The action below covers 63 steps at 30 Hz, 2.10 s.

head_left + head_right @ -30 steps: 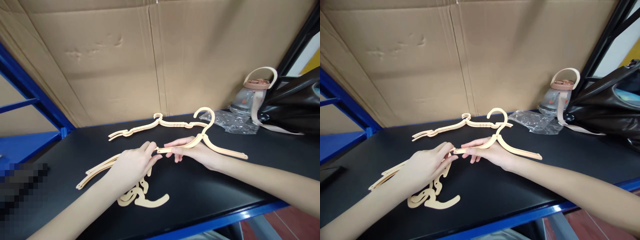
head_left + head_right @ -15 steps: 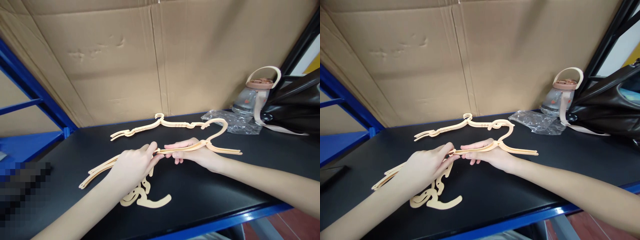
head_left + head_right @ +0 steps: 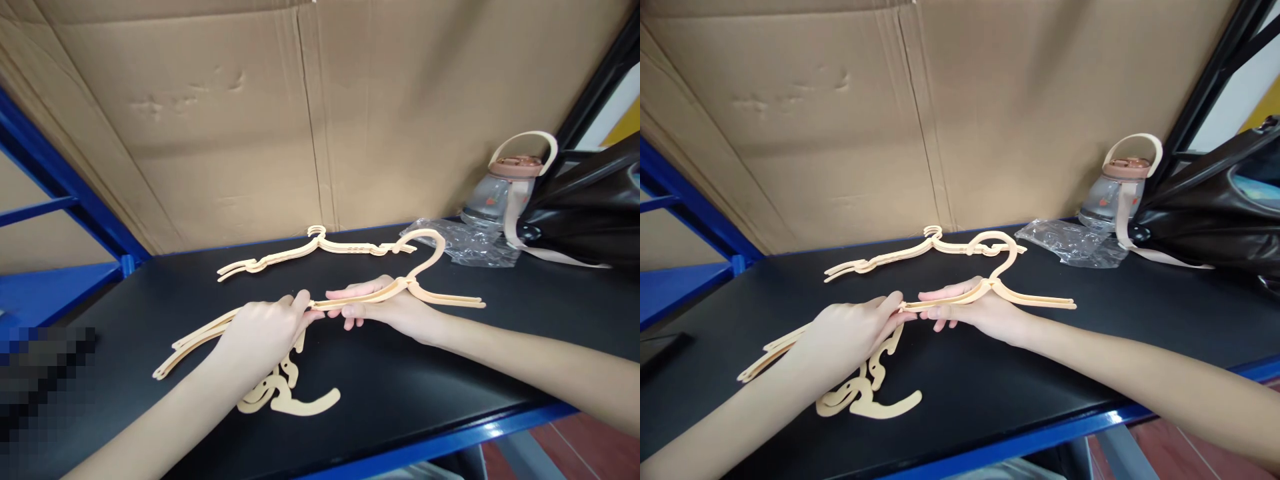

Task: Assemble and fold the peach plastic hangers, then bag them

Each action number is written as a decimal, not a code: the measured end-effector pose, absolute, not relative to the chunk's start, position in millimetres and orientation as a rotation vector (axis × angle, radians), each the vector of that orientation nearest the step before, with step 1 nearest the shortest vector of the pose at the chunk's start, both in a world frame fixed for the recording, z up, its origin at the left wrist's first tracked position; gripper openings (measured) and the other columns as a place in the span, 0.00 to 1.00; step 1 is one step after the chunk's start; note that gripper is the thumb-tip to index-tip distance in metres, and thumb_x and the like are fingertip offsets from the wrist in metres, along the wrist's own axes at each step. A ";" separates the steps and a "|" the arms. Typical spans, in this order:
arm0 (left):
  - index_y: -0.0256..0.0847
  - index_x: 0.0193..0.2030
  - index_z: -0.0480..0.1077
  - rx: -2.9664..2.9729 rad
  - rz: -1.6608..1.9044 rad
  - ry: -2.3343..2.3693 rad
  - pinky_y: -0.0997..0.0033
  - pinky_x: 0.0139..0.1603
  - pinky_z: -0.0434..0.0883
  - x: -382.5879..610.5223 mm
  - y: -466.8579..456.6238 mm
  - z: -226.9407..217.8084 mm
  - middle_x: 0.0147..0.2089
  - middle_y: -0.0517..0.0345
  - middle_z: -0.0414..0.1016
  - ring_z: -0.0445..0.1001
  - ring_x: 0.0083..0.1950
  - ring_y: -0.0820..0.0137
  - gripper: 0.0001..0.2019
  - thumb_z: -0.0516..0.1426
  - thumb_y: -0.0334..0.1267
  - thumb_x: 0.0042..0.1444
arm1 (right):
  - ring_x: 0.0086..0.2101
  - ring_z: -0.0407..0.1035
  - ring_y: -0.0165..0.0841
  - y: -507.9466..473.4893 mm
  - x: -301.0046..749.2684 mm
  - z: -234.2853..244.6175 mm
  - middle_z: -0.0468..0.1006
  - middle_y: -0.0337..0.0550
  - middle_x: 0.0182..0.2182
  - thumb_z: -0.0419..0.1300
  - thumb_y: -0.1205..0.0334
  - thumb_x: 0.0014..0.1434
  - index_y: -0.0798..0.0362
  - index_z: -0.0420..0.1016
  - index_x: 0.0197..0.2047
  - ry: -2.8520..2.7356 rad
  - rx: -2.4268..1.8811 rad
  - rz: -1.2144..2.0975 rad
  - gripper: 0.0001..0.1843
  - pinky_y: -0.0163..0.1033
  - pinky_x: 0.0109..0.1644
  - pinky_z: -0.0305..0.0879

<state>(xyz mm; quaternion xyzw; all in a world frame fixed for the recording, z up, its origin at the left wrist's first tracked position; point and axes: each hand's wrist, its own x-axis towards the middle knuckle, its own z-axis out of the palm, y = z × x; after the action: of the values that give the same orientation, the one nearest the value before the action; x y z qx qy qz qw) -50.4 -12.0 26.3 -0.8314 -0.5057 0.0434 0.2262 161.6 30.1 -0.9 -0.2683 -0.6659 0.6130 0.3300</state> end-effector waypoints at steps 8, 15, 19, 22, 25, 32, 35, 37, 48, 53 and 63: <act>0.40 0.32 0.64 -2.394 0.106 -1.345 0.72 0.18 0.47 -56.3 -8.2 24.6 0.19 0.56 0.73 0.72 0.18 0.65 0.23 0.36 0.47 0.69 | 0.33 0.73 0.30 37.4 167.3 -4.8 0.79 0.43 0.40 0.65 0.58 0.55 0.49 0.77 0.51 -1.872 -0.612 1.550 0.19 0.36 0.37 0.69; 0.41 0.31 0.62 -2.390 0.057 -1.374 0.72 0.19 0.49 -55.7 -10.4 30.5 0.23 0.58 0.76 0.74 0.21 0.65 0.19 0.46 0.52 0.65 | 0.35 0.73 0.31 40.2 169.7 -0.8 0.80 0.43 0.40 0.65 0.59 0.54 0.49 0.76 0.52 -1.932 -0.616 1.532 0.20 0.37 0.37 0.70; 0.42 0.29 0.61 -2.537 0.100 -1.306 0.72 0.21 0.51 -58.2 -11.5 35.7 0.21 0.61 0.74 0.74 0.22 0.65 0.18 0.48 0.52 0.64 | 0.38 0.73 0.32 40.6 170.2 3.1 0.80 0.43 0.41 0.66 0.59 0.54 0.50 0.77 0.51 -1.956 -0.627 1.604 0.20 0.36 0.38 0.69; 0.42 0.28 0.59 -2.654 0.108 -1.243 0.71 0.22 0.53 -58.6 -13.8 37.6 0.21 0.62 0.72 0.72 0.22 0.67 0.17 0.48 0.49 0.63 | 0.40 0.73 0.33 42.1 172.1 4.8 0.80 0.43 0.42 0.66 0.59 0.54 0.50 0.77 0.51 -2.014 -0.619 1.640 0.20 0.37 0.41 0.69; 0.43 0.29 0.58 -2.740 0.082 -1.191 0.71 0.22 0.55 -56.4 -16.8 39.4 0.23 0.63 0.72 0.70 0.21 0.68 0.10 0.47 0.39 0.62 | 0.42 0.72 0.34 44.0 174.6 5.3 0.80 0.42 0.43 0.65 0.57 0.55 0.49 0.76 0.52 -2.099 -0.576 1.638 0.21 0.39 0.45 0.68; 0.44 0.37 0.59 -2.880 0.092 -1.238 0.70 0.24 0.56 -52.3 -24.4 46.4 0.21 0.65 0.68 0.66 0.20 0.67 0.06 0.43 0.36 0.64 | 0.45 0.73 0.35 44.9 177.7 7.6 0.80 0.43 0.43 0.65 0.60 0.55 0.50 0.76 0.52 -2.139 -0.495 1.739 0.20 0.41 0.50 0.68; 0.44 0.40 0.60 -2.920 0.095 -1.260 0.69 0.25 0.57 -52.9 -25.7 46.4 0.21 0.66 0.68 0.66 0.20 0.67 0.07 0.44 0.39 0.64 | 0.46 0.73 0.35 45.2 178.3 9.5 0.80 0.43 0.45 0.65 0.60 0.55 0.49 0.76 0.52 -2.138 -0.488 1.735 0.20 0.40 0.50 0.67; 0.44 0.39 0.61 -2.945 0.075 -1.290 0.70 0.26 0.57 -53.0 -25.5 45.5 0.21 0.66 0.68 0.66 0.21 0.68 0.09 0.44 0.41 0.65 | 0.45 0.73 0.35 45.8 178.0 9.8 0.80 0.44 0.44 0.65 0.60 0.55 0.50 0.77 0.51 -2.126 -0.513 1.726 0.19 0.41 0.49 0.68; 0.45 0.36 0.65 -3.044 -0.029 -1.355 0.73 0.26 0.56 -56.6 -21.5 49.5 0.20 0.67 0.63 0.62 0.22 0.71 0.13 0.42 0.40 0.67 | 0.44 0.74 0.34 47.5 178.5 8.2 0.81 0.44 0.42 0.66 0.63 0.54 0.52 0.77 0.50 -2.089 -0.518 1.758 0.19 0.40 0.49 0.69; 0.45 0.37 0.65 -3.089 -0.033 -1.378 0.74 0.27 0.56 -56.0 -21.5 51.8 0.21 0.67 0.63 0.62 0.23 0.72 0.13 0.41 0.39 0.68 | 0.43 0.75 0.35 47.8 178.3 7.4 0.81 0.45 0.42 0.67 0.62 0.53 0.52 0.77 0.50 -2.058 -0.515 1.785 0.19 0.40 0.47 0.70; 0.45 0.39 0.64 -3.112 0.021 -1.429 0.71 0.27 0.54 -59.3 -23.5 49.5 0.22 0.66 0.62 0.60 0.24 0.70 0.14 0.40 0.41 0.68 | 0.43 0.75 0.34 48.3 178.4 8.3 0.81 0.44 0.42 0.67 0.64 0.54 0.51 0.78 0.49 -2.016 -0.485 1.826 0.18 0.38 0.47 0.70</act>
<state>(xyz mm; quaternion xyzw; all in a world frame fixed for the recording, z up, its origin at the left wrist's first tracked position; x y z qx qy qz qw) -59.3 -23.5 49.5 -0.8997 -0.4131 0.0059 -0.1411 178.4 48.3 8.3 -0.1725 -0.7167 0.6490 0.1880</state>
